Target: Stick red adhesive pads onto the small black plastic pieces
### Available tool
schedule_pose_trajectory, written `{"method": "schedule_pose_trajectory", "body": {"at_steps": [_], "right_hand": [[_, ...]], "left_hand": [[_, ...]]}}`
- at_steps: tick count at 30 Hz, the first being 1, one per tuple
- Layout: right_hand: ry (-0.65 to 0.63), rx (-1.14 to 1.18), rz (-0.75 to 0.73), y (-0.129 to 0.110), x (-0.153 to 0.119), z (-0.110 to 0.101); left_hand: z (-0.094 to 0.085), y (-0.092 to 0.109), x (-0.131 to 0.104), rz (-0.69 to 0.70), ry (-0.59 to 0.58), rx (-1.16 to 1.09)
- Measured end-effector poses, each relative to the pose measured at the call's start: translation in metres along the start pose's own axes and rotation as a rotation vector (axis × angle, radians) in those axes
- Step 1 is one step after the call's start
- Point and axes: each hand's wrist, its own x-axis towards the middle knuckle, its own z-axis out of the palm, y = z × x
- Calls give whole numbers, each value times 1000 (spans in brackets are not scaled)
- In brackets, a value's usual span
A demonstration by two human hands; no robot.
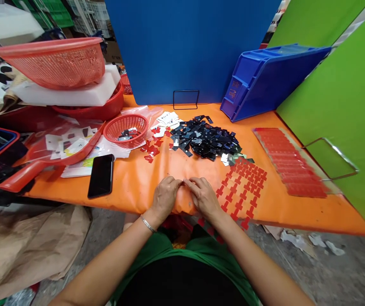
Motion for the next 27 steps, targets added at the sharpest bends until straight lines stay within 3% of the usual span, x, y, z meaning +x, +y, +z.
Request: {"method": "schedule_pose_trajectory", "body": {"at_steps": [6, 9, 13, 16, 21, 27], "right_hand": [[62, 44, 39, -9, 3, 1], [187, 209, 110, -4, -1, -14], [431, 263, 442, 33, -26, -51], [508, 136, 687, 75, -55, -78], [312, -13, 877, 120, -78, -97], [180, -21, 903, 127, -69, -100]], "left_hand": [[11, -8, -3, 5, 70, -107], [17, -12, -3, -65, 146, -221], [17, -13, -3, -306, 178, -420], [13, -11, -3, -369, 196, -506], [10, -7, -3, -358, 223, -539], [9, -9, -2, -357, 216, -546]]}}
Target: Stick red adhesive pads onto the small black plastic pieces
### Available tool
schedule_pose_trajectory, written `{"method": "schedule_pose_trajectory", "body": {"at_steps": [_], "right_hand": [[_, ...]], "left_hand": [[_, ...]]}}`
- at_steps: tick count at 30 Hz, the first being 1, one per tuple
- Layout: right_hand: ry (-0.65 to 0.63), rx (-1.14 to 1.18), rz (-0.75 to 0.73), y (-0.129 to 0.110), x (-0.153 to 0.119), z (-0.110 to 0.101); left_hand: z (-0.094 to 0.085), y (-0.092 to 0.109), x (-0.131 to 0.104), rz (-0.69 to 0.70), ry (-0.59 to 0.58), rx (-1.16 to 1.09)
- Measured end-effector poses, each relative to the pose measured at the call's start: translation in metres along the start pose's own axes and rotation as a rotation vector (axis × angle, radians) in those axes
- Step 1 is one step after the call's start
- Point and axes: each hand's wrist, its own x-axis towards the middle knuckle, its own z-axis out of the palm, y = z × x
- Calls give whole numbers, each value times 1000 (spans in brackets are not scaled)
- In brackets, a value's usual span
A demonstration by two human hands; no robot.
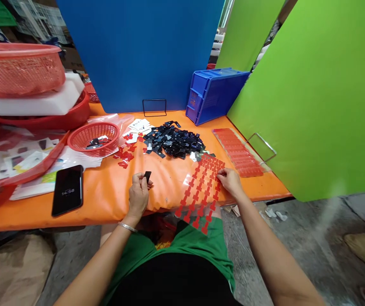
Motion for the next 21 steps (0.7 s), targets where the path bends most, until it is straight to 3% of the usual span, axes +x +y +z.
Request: {"method": "schedule_pose_trajectory", "body": {"at_steps": [8, 16, 19, 21], "right_hand": [[-67, -92, 45, -2, 9, -3], [180, -125, -152, 0, -17, 16], [205, -83, -150, 2, -17, 19], [197, -73, -129, 3, -13, 17]], "left_hand": [[1, -1, -2, -11, 3, -72], [0, 1, 5, -84, 2, -175], [17, 20, 6, -162, -58, -334], [42, 40, 4, -234, -172, -457]]}}
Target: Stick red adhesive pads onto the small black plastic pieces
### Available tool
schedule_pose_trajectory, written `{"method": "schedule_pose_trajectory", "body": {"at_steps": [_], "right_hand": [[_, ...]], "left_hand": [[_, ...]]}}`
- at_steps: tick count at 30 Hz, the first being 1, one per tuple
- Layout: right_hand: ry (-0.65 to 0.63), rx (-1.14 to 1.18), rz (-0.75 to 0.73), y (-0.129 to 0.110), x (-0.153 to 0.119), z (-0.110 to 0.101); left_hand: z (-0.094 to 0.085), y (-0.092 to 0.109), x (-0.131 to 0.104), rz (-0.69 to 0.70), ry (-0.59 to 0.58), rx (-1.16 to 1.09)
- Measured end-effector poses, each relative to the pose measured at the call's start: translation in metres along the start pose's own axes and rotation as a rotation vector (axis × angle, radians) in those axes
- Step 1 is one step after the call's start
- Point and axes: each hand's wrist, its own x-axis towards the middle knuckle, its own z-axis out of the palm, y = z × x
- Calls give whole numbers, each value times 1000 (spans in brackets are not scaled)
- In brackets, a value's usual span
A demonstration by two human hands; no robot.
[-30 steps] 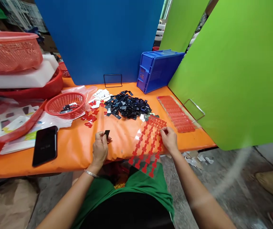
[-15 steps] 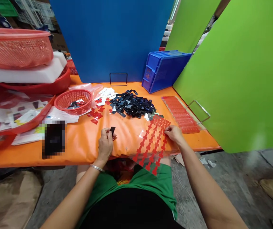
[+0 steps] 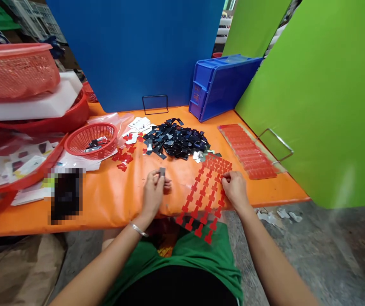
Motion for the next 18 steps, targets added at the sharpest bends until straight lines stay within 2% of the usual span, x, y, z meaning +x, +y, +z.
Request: {"method": "schedule_pose_trajectory", "body": {"at_steps": [5, 8, 10, 12, 15, 18], "right_hand": [[-69, 15, 48, -1, 10, -5], [-97, 31, 58, -3, 12, -6], [-86, 46, 48, -5, 10, -6], [-56, 82, 30, -5, 7, -7], [-21, 202, 43, 0, 2, -11], [-40, 408, 145, 8, -3, -15]], "left_hand": [[97, 6, 12, -254, -312, -175], [139, 0, 27, -293, -364, -186], [154, -7, 36, -311, -345, -175], [161, -12, 41, -343, -322, -176], [162, -17, 44, -372, -317, -200], [161, -18, 43, -385, -306, -204]]}}
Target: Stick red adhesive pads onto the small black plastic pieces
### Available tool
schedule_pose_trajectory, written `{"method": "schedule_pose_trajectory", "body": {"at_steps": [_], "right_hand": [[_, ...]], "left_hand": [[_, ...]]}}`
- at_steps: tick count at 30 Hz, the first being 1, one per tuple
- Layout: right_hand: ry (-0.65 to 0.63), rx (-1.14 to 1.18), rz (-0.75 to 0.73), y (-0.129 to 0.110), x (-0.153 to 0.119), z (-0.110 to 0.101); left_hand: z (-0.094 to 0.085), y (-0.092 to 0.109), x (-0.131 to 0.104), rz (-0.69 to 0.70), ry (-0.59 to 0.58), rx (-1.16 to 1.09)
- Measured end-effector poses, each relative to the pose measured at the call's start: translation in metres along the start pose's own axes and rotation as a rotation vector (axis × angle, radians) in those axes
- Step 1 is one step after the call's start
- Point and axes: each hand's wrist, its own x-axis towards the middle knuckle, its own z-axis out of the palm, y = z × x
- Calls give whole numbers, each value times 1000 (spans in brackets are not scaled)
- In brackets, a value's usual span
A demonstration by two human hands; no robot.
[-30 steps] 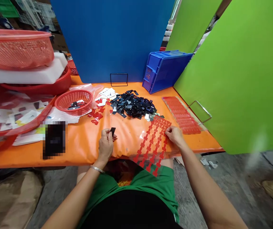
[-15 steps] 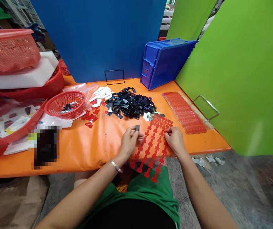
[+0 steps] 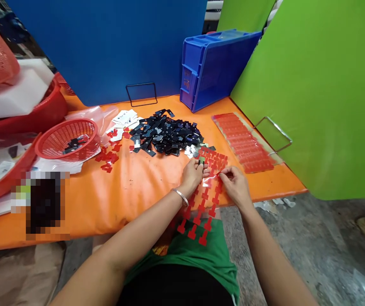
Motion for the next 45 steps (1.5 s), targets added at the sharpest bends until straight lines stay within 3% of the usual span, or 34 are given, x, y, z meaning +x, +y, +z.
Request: {"method": "schedule_pose_trajectory", "body": {"at_steps": [4, 7, 10, 13, 15, 18, 22, 26, 34, 45], "right_hand": [[-19, 282, 147, 6, -1, -4], [89, 440, 220, 4, 0, -6], [226, 513, 237, -7, 0, -9], [210, 534, 208, -26, -9, -9], [117, 551, 212, -41, -20, -4], [-78, 571, 211, -65, -44, 14], [-276, 573, 111, -90, -72, 49], [-362, 557, 69, -104, -87, 76], [-408, 544, 116, -101, -90, 93], [-396, 589, 167, -105, -91, 99]], "left_hand": [[0, -1, 0, 3, 13, -9], [2, -2, 3, -6, 32, -26], [5, 2, 4, -51, 42, -65], [-1, 12, -6, -77, 9, -96], [-15, 21, -24, -69, -56, -109], [-52, 30, -63, -85, -127, -136], [-105, 32, -107, -160, -42, -160], [-132, 24, -121, -210, -27, -177], [-140, 15, -116, -193, -117, -199], [-139, 15, -115, -201, -100, -210]]}}
